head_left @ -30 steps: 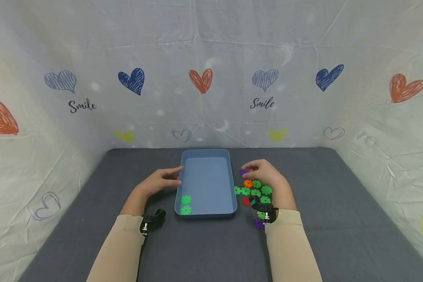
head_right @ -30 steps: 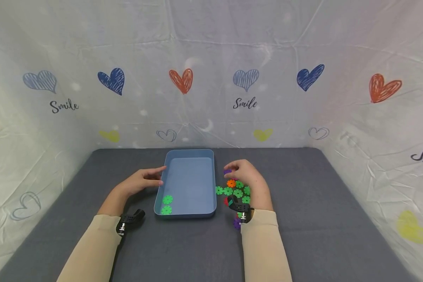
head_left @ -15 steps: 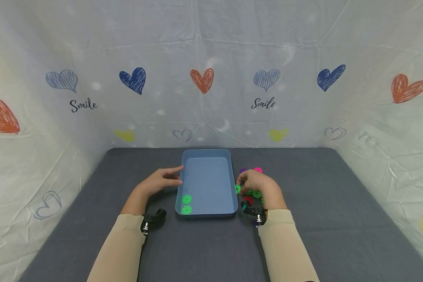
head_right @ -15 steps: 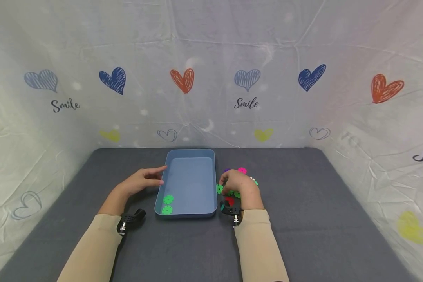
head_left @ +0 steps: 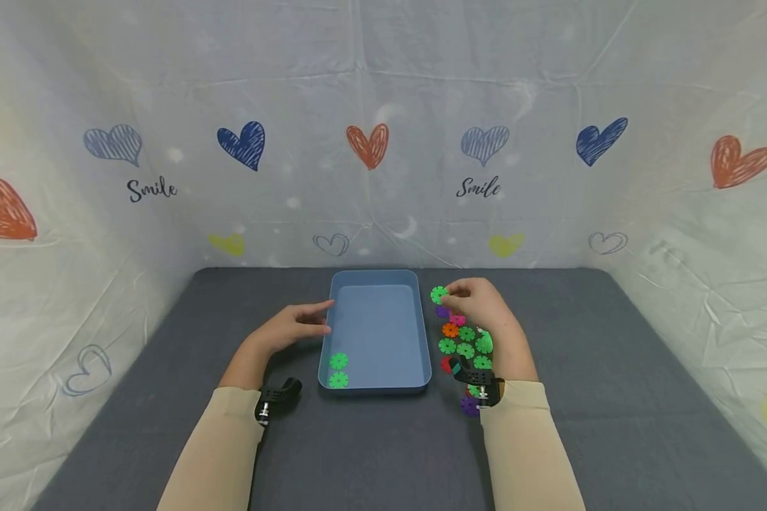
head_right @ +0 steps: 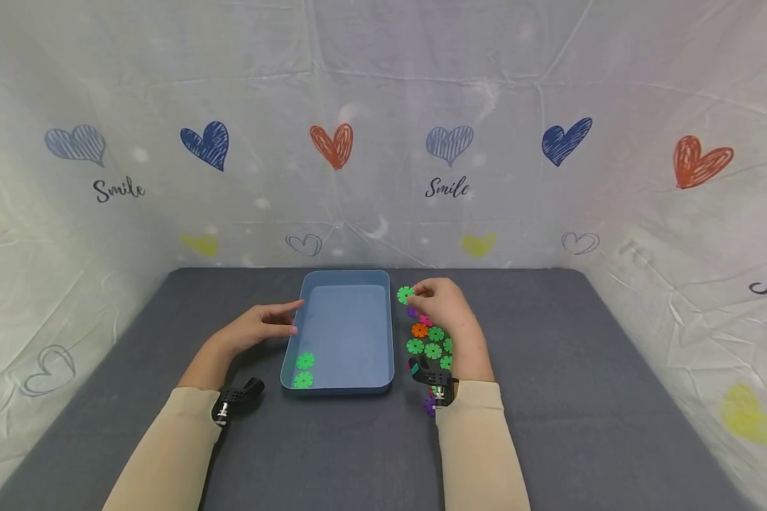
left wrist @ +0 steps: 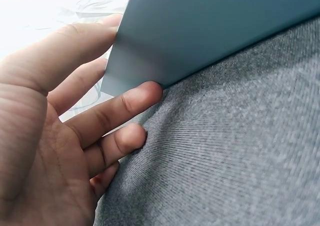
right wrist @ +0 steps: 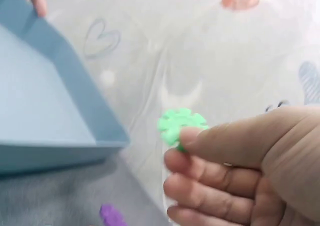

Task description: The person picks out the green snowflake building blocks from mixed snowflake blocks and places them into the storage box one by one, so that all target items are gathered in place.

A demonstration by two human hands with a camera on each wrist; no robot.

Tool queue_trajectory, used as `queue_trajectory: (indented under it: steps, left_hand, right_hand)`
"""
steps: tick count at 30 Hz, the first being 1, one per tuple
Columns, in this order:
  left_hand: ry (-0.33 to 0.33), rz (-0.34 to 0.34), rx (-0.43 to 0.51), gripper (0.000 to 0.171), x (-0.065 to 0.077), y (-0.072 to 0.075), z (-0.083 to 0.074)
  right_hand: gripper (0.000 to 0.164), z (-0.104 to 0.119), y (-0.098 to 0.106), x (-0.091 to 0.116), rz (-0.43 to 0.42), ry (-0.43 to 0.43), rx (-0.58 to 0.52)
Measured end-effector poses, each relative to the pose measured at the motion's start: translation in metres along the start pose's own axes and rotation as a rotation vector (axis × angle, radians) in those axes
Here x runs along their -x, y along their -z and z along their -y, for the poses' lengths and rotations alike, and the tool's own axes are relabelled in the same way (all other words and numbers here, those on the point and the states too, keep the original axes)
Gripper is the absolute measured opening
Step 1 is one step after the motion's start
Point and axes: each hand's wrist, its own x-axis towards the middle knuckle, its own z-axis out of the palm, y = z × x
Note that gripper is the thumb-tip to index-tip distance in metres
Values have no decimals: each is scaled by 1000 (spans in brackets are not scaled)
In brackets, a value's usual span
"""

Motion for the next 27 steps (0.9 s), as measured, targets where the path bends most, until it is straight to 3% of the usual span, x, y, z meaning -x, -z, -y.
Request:
queue_trajectory:
  steps: [6,14,19,27]
  left_hand:
    - [-2,-3,6,69,-1,-1,0]
    - [13,-15,-8,70,0,-2,-1]
    - [27,-22,-9,69,-1,-2,-1]
    - [22,-6,2,69,-2,-1,-1]
  right_hand:
    - [39,27,-7,2,-68,79,-216]
    - [40,64,-55,1,-102,127,-349]
    - [39,76,-92,-1,-87,123,-316]
    - [35,70,-137,-6,-4,156,-99]
